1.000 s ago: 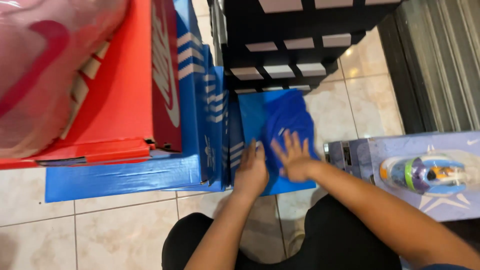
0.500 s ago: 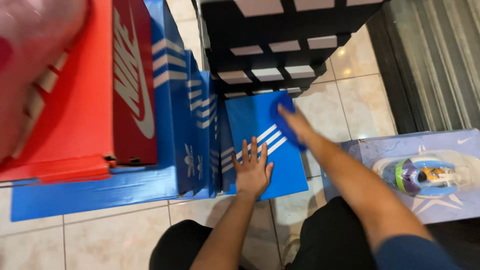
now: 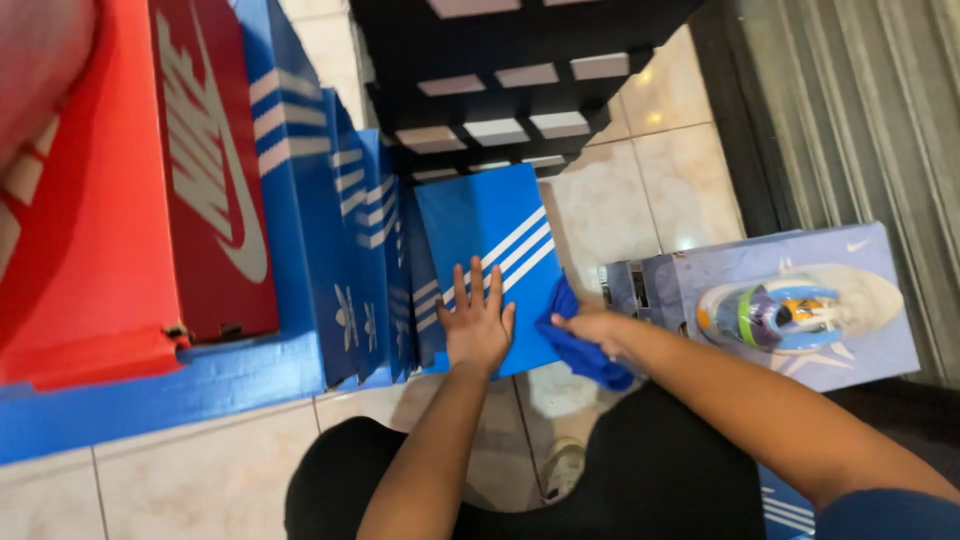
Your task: Wiping shoe boxes with a cloth and stacking them in a storage area
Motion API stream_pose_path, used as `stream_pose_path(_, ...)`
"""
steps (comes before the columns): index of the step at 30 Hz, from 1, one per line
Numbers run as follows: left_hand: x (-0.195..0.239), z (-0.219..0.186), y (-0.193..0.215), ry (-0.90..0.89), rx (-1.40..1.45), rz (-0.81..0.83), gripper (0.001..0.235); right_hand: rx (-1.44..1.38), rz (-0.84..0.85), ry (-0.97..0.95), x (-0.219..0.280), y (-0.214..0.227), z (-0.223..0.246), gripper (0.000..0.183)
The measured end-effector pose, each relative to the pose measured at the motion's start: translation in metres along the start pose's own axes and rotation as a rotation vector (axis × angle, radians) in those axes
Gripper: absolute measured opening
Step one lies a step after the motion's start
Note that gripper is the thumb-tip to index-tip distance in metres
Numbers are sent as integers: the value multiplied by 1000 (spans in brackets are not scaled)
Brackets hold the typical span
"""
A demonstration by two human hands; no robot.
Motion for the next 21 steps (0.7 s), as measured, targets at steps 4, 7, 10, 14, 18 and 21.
stream_pose_path(4,-4,-2,1,-35,-18,36,59,-312,83,-49,-86,13,-15,103)
stream_pose_path(7,-4,-5,0,-55,-18,24,60,-424,39,111,-143,22,8,90)
stream_pose_path(10,-5,-2,-4,-75,-9,110,62,-567,-34,381,-166,25,31,70)
stream_pose_path(14,-7,-2,-2,-66,12,175,60,-248,-303,406,-88,12,-11,66)
stream_pose_path(18,-6,-4,-10,-51,15,240,62,-653,-674,245,-63,-12,-100,53)
stream_pose_path(21,-9,-5,-2,-49,1,211,63,-810,-448,290,-75,-63,-111,65)
Point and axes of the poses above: each hand's wrist, its own x-axis away from the middle knuckle, its own y-axis out of the back of the hand, z = x × y, the point moved 5 cm from there along -x, towards the middle knuckle, and after that the axes turned 10 degrees about -x, right-handed, at the moved point
